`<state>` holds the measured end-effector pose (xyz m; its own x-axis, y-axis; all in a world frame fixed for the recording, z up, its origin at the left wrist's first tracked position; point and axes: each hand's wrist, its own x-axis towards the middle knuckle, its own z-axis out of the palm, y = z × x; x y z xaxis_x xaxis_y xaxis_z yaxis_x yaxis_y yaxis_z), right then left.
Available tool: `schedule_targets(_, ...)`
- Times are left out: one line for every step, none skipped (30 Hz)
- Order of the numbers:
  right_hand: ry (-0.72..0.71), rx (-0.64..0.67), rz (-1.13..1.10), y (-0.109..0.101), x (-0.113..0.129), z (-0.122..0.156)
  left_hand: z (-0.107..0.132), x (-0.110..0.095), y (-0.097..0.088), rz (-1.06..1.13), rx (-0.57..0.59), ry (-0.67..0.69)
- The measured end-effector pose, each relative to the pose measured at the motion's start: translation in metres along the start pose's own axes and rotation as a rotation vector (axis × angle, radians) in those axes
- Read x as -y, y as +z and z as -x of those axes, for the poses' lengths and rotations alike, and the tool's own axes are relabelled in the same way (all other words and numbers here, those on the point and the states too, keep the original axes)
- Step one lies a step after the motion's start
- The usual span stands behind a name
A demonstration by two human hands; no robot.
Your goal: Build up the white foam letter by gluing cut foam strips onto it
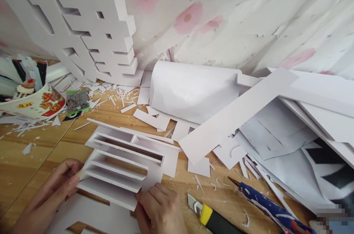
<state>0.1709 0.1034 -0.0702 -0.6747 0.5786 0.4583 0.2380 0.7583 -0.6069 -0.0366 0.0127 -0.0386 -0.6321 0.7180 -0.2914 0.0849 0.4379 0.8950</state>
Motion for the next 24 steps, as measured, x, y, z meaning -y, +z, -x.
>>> schedule_targets(0.001, 0.005, -0.001, 0.0, 0.0, 0.0, 0.0, 0.0, 0.0, 0.007, -0.001, 0.002)
schedule_targets(0.001, 0.008, -0.002, 0.0, 0.0, 0.0, 0.0, -0.001, 0.001, 0.013, -0.003, 0.004)
schedule_targets(0.001, 0.008, -0.002, 0.0, 0.0, -0.001, 0.0, -0.001, 0.001, 0.015, -0.007, 0.008)
schedule_targets(0.0, 0.008, -0.001, 0.0, 0.0, -0.001, 0.0, -0.001, 0.001, 0.016, -0.009, 0.014)
schedule_targets(0.0, 0.006, 0.002, 0.001, 0.0, -0.001, 0.0, 0.0, 0.001, 0.015, -0.01, 0.02)
schedule_targets(0.0, 0.004, 0.005, 0.001, 0.0, -0.001, -0.001, 0.001, 0.0, 0.014, -0.009, 0.023)
schedule_targets(0.0, 0.0, 0.008, 0.001, 0.0, -0.001, -0.001, 0.003, -0.001, 0.012, -0.006, 0.023)
schedule_targets(-0.001, -0.002, 0.011, 0.001, 0.0, -0.001, -0.003, 0.005, -0.003, 0.008, -0.001, 0.023)
schedule_targets(-0.001, -0.003, 0.014, 0.002, -0.001, -0.001, -0.004, 0.008, -0.005, 0.002, 0.014, 0.022)
schedule_targets(-0.002, -0.006, 0.016, 0.002, -0.001, -0.001, -0.006, 0.011, -0.008, -0.007, 0.038, 0.019)
schedule_targets(-0.004, -0.008, 0.017, 0.002, -0.001, -0.001, -0.007, 0.014, -0.01, -0.018, 0.067, 0.015)
schedule_targets(-0.003, -0.009, 0.017, 0.002, -0.001, -0.001, -0.009, 0.016, -0.012, -0.026, 0.1, 0.012)
schedule_targets(0.0, -0.009, 0.015, 0.001, -0.001, -0.001, -0.009, 0.018, -0.013, -0.031, 0.129, 0.01)
schedule_targets(0.003, -0.007, 0.013, 0.001, -0.001, -0.001, -0.01, 0.018, -0.013, -0.032, 0.141, 0.009)
schedule_targets(0.004, -0.005, 0.012, 0.001, -0.001, -0.001, -0.009, 0.018, -0.013, -0.03, 0.133, 0.011)
schedule_targets(0.002, -0.002, 0.013, 0.0, -0.001, -0.001, -0.009, 0.017, -0.012, -0.025, 0.108, 0.013)
schedule_targets(-0.002, -0.003, 0.014, 0.0, -0.001, -0.001, -0.008, 0.016, -0.011, -0.018, 0.08, 0.017)
schedule_targets(-0.006, -0.003, 0.016, -0.001, -0.001, -0.002, -0.007, 0.015, -0.011, -0.008, 0.055, 0.02)
schedule_targets(-0.012, -0.005, 0.016, -0.001, -0.001, -0.002, -0.007, 0.015, -0.01, 0.001, 0.049, 0.024)
schedule_targets(-0.019, -0.007, 0.017, -0.001, -0.001, -0.002, -0.008, 0.016, -0.011, 0.007, 0.065, 0.027)
schedule_targets(-0.023, -0.008, 0.018, -0.001, 0.0, -0.003, -0.008, 0.017, -0.012, 0.009, 0.095, 0.029)
schedule_targets(-0.022, -0.006, 0.019, -0.001, 0.0, -0.003, -0.009, 0.018, -0.013, 0.006, 0.128, 0.03)
schedule_targets(-0.016, -0.001, 0.02, -0.002, 0.0, -0.004, -0.01, 0.02, -0.014, 0.001, 0.161, 0.031)
schedule_targets(-0.006, 0.007, 0.021, -0.002, 0.001, -0.004, -0.01, 0.021, -0.014, -0.003, 0.179, 0.032)
